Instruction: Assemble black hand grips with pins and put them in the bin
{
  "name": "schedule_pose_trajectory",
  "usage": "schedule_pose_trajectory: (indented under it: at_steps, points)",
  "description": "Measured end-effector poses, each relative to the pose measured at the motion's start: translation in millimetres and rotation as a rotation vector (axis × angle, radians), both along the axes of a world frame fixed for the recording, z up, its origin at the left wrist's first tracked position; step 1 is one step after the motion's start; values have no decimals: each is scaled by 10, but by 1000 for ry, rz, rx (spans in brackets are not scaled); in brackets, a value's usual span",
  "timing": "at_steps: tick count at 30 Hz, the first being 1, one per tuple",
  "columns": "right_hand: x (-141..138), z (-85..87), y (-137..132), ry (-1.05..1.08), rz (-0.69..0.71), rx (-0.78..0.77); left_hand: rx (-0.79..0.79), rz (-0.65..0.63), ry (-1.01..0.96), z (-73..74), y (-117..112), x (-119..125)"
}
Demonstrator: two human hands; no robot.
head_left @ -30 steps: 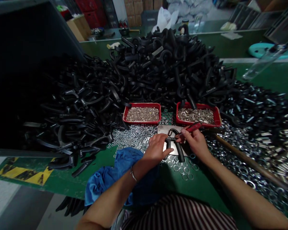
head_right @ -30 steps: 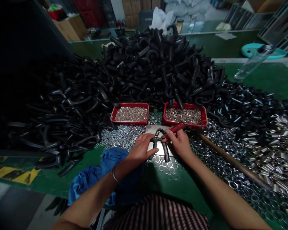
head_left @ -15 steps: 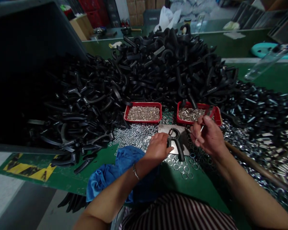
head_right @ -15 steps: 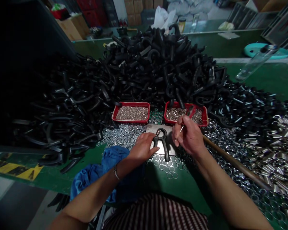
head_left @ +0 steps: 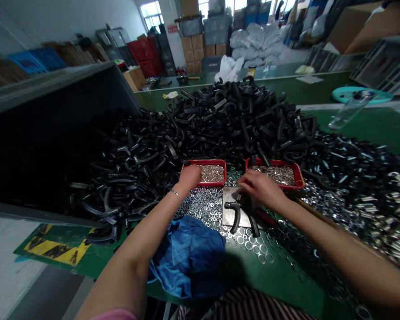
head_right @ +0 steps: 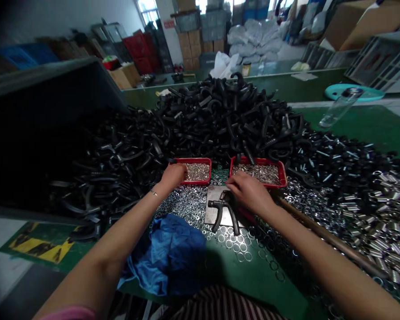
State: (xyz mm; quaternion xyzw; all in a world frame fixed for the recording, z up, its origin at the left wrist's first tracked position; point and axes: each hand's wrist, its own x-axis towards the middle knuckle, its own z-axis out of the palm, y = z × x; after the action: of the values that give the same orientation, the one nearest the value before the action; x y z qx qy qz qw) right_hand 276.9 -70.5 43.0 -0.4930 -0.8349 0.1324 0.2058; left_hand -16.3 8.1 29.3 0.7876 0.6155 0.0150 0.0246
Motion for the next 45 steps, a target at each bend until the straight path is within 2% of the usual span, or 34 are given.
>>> schedule_pose_trajectory:
  at_steps: [4,6,8,10,12,14,16,19,23,28,33,38,40,42,44,45]
  points:
    - [-774,-60,631,-240,161,90,27,-30,16,-14,139,-74]
    - [-1028,-143,850,-285,196,99,51,-36,8,-34,123,-102]
    - [-1164,-223,981,-307,206,95,68,-22,-4,-43,84,-131]
    - [-1211,-290,1046,-325,208,88,121,4,-58,-50,-8,-116]
    - [-1212,-342,1075,-331,207,80,176,-21,-172,-70,-186,-12]
    - [-1202,-383,1090,-328,211,73,160,-145,-300,-113,-443,184]
    - [-1197,-414,1101,-317,216,68,76,-299,-365,-181,-714,421]
    - [-1198,-437,1107,-291,204,68,32,-369,-363,-301,-979,707]
    - [-1184,-425,1105,-253,228,62,94,-375,-263,-404,-1036,851]
    - [-1159,-433,1103,-152,235,30,200,-394,-190,-442,-1062,889]
    - [-1179,-450,1098,49,196,-14,268,-506,-118,-475,-1093,927]
    - [-1077,-347,991,311,103,-81,273,-606,-9,-479,-1093,933]
    - [-911,-292,829,558,30,-194,264,-630,-2,-488,-1097,915]
    - [-668,-257,583,967,-64,-398,235,-650,-33,-504,-1108,883]
    - [-390,-262,283,1313,-163,-564,189,-623,-131,-519,-1130,844]
    - [-255,-284,128,1392,-209,-604,162,-588,-204,-520,-1141,824]
